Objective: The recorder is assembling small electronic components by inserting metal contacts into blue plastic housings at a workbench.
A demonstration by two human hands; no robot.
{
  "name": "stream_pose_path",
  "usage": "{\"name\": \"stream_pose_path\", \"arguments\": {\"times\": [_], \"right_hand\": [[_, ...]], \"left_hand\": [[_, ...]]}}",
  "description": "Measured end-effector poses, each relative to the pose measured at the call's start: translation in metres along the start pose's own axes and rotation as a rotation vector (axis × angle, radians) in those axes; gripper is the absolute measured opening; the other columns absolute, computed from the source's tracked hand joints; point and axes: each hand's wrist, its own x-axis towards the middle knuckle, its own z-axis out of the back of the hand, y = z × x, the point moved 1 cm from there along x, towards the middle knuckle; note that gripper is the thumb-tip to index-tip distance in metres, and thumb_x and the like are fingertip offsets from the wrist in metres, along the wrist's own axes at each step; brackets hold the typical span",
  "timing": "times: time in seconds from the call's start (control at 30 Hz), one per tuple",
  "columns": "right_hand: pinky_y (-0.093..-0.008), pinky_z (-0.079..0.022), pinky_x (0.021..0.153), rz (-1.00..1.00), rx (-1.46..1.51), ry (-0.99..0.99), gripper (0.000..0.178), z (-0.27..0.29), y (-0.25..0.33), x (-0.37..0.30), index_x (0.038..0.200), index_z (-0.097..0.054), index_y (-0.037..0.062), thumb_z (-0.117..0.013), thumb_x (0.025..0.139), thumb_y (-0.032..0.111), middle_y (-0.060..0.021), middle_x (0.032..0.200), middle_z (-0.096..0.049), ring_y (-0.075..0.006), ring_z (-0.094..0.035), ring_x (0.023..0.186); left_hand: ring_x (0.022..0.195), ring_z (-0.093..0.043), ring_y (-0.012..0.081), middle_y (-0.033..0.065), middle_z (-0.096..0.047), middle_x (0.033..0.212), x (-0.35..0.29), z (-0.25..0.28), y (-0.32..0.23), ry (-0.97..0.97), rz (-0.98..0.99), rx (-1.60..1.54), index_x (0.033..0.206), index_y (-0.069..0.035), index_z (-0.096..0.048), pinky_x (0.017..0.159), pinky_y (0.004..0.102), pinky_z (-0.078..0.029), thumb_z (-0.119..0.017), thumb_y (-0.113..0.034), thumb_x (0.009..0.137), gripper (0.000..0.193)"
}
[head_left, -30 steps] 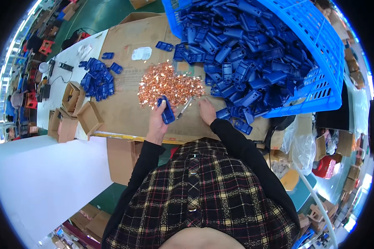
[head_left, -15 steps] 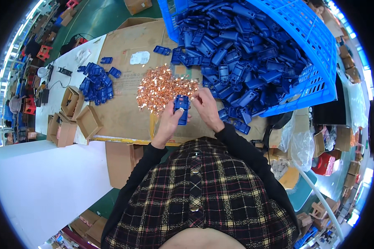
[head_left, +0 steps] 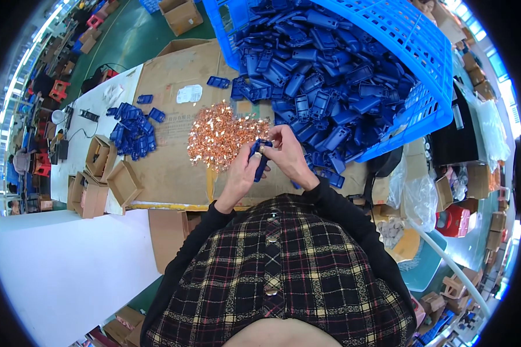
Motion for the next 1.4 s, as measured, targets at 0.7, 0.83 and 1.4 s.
{"name": "stream_pose_path", "arguments": {"times": [0.7,0.83,1.4], "right_hand": [[-0.0216,-0.043,0.059,-0.204,0.355,0.401,0.028,0.010,0.010,-0.002,0.104,-0.045,0.0017,-0.056,0.079,0.008,-0.0008,0.081,-0.050,-0.0059,-0.049,0.068],[-0.0217,-0.044,0.062,-0.180,0.383,0.406,0.028,0.014,0.012,-0.003,0.104,-0.044,0.0019,-0.055,0.079,0.006,-0.0006,0.085,-0.050,-0.0058,-0.049,0.071],[-0.0222,-0.041,0.053,-0.215,0.233,0.532,0.016,0.009,0.015,0.013,0.085,-0.043,0.0032,-0.056,0.077,0.008,-0.0017,0.069,-0.053,-0.0067,-0.051,0.061]], "left_hand": [[0.054,-0.058,0.0109,0.0079,-0.060,0.076,-0.009,-0.009,-0.011,-0.070,0.046,-0.006,0.113,-0.002,-0.043,0.045,0.0220,-0.047,-0.041,-0.017,0.091,0.027],[0.055,-0.057,0.0102,0.0070,-0.059,0.075,-0.010,-0.011,-0.015,-0.076,0.045,-0.009,0.108,-0.002,-0.045,0.047,0.0214,-0.047,-0.040,-0.016,0.091,0.023],[0.058,-0.056,0.0096,0.0071,-0.059,0.077,-0.009,0.006,-0.003,-0.018,0.031,0.034,0.106,-0.003,-0.048,0.051,0.0215,-0.046,-0.040,-0.022,0.092,0.025]]}}
